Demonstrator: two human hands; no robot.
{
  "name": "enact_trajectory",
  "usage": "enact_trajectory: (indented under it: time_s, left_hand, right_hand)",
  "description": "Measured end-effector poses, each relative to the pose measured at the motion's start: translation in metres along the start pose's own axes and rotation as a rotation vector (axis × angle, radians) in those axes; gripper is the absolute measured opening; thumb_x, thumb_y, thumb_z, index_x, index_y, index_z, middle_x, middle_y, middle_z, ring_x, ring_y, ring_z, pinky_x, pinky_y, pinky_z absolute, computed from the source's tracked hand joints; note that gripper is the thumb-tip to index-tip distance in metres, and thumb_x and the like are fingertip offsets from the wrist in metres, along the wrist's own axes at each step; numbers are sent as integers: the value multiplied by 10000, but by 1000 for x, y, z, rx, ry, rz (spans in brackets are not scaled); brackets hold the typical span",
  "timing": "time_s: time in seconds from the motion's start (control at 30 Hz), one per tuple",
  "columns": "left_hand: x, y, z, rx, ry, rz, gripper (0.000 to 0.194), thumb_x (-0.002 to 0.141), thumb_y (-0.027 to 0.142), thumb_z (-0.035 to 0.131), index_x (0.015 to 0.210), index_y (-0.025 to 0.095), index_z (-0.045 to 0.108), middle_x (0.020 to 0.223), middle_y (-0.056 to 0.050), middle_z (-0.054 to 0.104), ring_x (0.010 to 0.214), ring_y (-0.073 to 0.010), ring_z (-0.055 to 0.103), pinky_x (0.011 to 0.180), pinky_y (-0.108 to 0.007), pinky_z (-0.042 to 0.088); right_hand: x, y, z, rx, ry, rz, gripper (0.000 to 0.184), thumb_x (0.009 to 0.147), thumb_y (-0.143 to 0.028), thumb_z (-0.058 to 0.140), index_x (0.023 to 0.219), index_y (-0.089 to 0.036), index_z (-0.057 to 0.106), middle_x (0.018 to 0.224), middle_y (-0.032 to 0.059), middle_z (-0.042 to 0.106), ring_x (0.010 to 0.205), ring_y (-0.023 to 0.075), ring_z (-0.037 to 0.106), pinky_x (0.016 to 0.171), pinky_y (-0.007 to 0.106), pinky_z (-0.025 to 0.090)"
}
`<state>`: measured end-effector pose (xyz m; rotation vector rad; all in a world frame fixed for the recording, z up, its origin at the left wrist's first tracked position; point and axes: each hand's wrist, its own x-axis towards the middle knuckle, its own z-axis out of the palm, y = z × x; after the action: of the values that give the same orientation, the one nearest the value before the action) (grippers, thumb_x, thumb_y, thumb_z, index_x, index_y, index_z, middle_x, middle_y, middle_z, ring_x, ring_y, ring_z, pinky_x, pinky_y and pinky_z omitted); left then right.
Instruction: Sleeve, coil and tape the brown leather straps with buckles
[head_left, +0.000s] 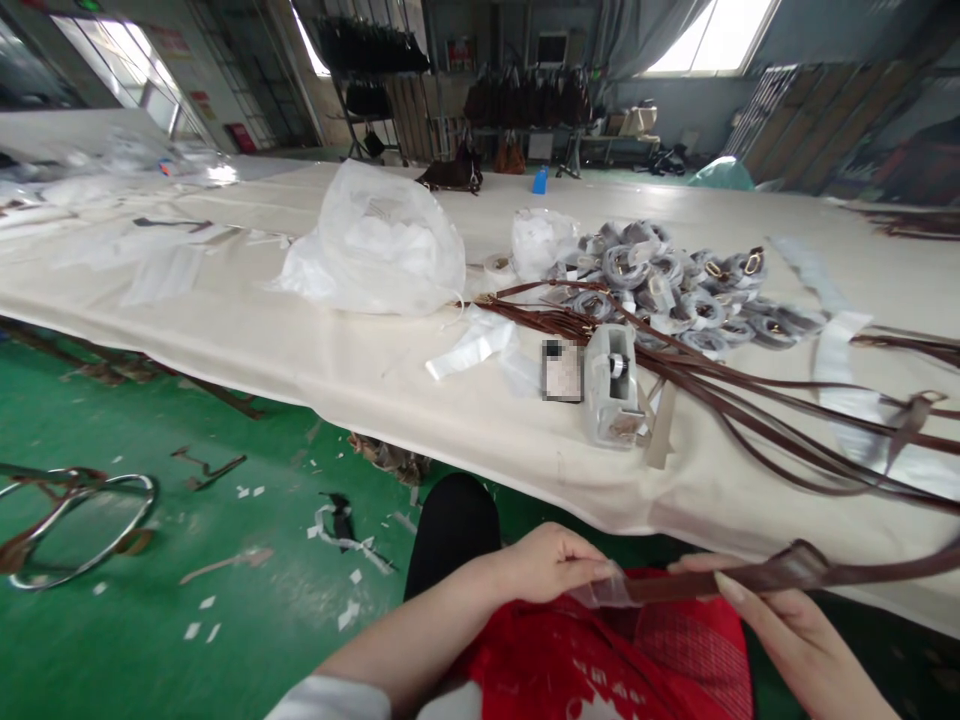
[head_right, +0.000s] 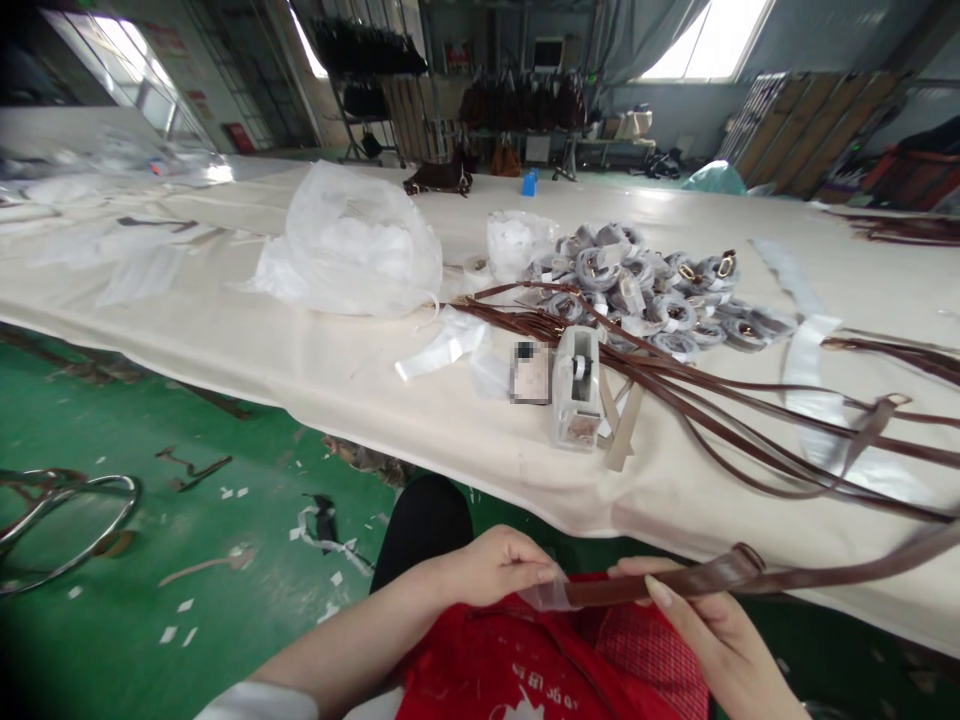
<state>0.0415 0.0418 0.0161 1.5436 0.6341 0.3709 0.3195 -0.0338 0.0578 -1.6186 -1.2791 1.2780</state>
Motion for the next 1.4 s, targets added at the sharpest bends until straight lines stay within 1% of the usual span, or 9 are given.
enact_trajectory:
  time_s: [0.13,0.23,0.47,0.67,0.8,1.0,1.1,1.27,1.4]
  left_hand:
    - [6,8,13,-1,96,-58,560,930,643,430,751,155,637,600,17,570,575,-114,537,560,-196,384]
    - [6,12,11,68,242,-63,476,949,547,417,644,187,474,541,59,404,531,-94,398,535,-210,301]
    - [-4,9,-12,189,113,-105,484,939,560,428,626,192,443,562,59,402,548,-92,369,530,-208,289]
    - [-5,7,-4,104,23,-181,663,871,795,335,618,195,464,526,31,517,473,-103,500,481,-194,341]
    - [1,12,6,-66,-36,-216,738,828,856,310,707,176,568,637,-28,631,566,-156,599,524,-233,431]
    - [6,17,9,156,100,-78,751,829,857,318,578,176,508,537,12,515,527,-113,463,533,-228,357]
    - [3,16,8,-32,15,-175,740,823,854,346,664,169,575,618,-21,615,537,-131,545,526,-232,403]
    - [-3,1,5,-248,-174,-228,661,631,768,722,870,152,691,752,-25,669,604,-124,571,593,-243,438]
    - [-2,-18,3,-287,-91,-312,699,478,680,855,917,155,712,735,4,661,615,-123,563,609,-247,428]
  right_hand:
    - [10,7,38,-25,-166,-48,345,874,-505,661,1063,-251,798,1158,97,772,1131,349,676,1056,487,500]
    - [17,27,53,196,-97,-27,388,794,-528,747,1058,-247,793,1186,120,761,1117,350,681,991,481,544]
    - [26,51,24,865,220,165,437,905,-617,535,1135,-314,751,1070,57,797,866,210,732,798,325,602]
    - [29,42,8,709,306,38,364,861,-577,626,1015,-293,794,904,32,807,822,198,697,773,281,585]
    - [27,31,26,585,213,-33,398,861,-606,612,1059,-307,787,968,46,792,849,230,686,792,335,573]
    - [21,20,63,318,-56,-34,493,892,-621,575,1205,-277,739,1158,105,757,1119,329,646,1038,478,448]
    - [23,27,59,447,-2,10,605,870,-724,492,1158,-266,763,1122,117,771,1071,341,667,998,496,478]
    - [24,37,37,602,197,66,422,835,-609,634,915,-240,822,919,83,800,931,289,692,877,407,542]
    - [16,31,22,609,145,44,421,843,-566,656,932,-189,822,771,75,752,718,236,665,716,353,554]
